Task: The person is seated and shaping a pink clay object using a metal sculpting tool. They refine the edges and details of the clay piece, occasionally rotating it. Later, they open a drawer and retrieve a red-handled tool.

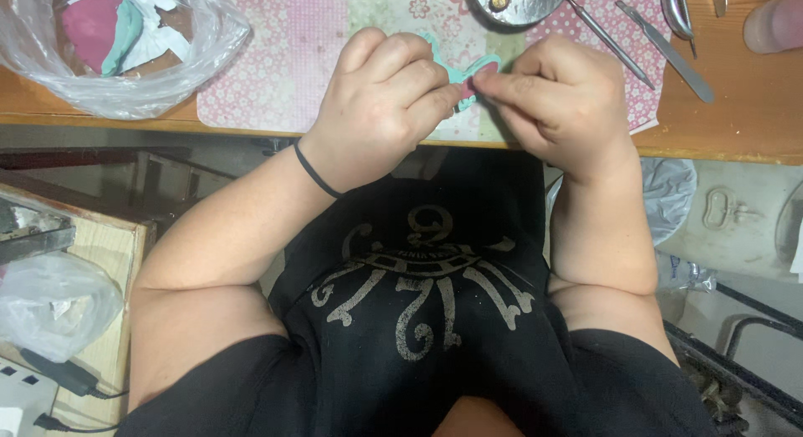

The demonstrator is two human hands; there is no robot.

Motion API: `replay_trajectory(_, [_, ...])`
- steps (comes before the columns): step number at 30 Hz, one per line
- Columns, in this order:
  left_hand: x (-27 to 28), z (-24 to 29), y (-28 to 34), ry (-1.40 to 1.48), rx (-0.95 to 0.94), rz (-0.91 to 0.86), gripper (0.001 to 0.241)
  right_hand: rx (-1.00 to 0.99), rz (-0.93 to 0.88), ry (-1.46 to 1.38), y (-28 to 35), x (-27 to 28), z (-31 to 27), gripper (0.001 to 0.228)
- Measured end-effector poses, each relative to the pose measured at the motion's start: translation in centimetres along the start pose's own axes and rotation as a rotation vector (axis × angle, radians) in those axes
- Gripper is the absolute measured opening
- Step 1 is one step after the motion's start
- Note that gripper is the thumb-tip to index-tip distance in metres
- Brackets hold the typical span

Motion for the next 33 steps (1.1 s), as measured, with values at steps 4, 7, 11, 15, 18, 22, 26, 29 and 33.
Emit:
replay_trajectory(4, [0.0,0.1,0.3,0.008,0.009,0.008,0.006,0.013,-0.030,0.013,0.1,-0.4,0.0,0.006])
replay_trajectory(7, [-0.1,0.1,0.4,-0.002,0.013,0.013,0.007,-0.001,-0.062,0.059,0.0,-0.5,-0.2,0.009])
replay_trajectory(11, [0.1,0.0,0.5,0.001,0.014,-0.003,0.007,0.010,-0.083,0.100,-0.2,-0.6,0.0,0.011])
replay_trajectory(15, [-0.1,0.2,0.6,0.007,0.010,0.016,0.007,0.035,-0.030,0.171,-0.7,-0.9,-0.3,0.011])
replay_trajectory(18, [-0.4,0.2,1.2,-0.007,-0.002,0.006,0.003,0.023,-0.009,0.205,-0.7,-1.1,-0.3,0.011])
replay_trajectory(22, [-0.8,0.4,2.1,-0.089,-0.003,-0.067,0.010,0.025,-0.055,0.254,-0.6,-1.2,-0.1,0.010])
replay_trajectory(26, [-0.8,0.5,1.8,-0.105,-0.004,-0.074,0.013,0.008,-0.055,0.254,-0.2,-1.3,0.0,0.012])
replay_trajectory(29, [-0.5,0.6,1.4,-0.060,0.006,-0.079,0.013,0.013,-0.038,0.214,0.0,-1.0,-0.2,0.019])
replay_trajectory(33, [-0.4,0.5,1.5,-0.071,0.016,-0.094,0.010,-0.016,-0.062,0.105,0.1,-0.6,-0.4,0.018])
Point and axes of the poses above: each hand's wrist, its own y-axis away from the middle knuckle, its own x-axis out of the back of the hand, z = x × y, the point moved 1 cm from there along -y, towards the middle knuckle, and after that the axes turned 5 degrees about -y, right-handed, at the moved point
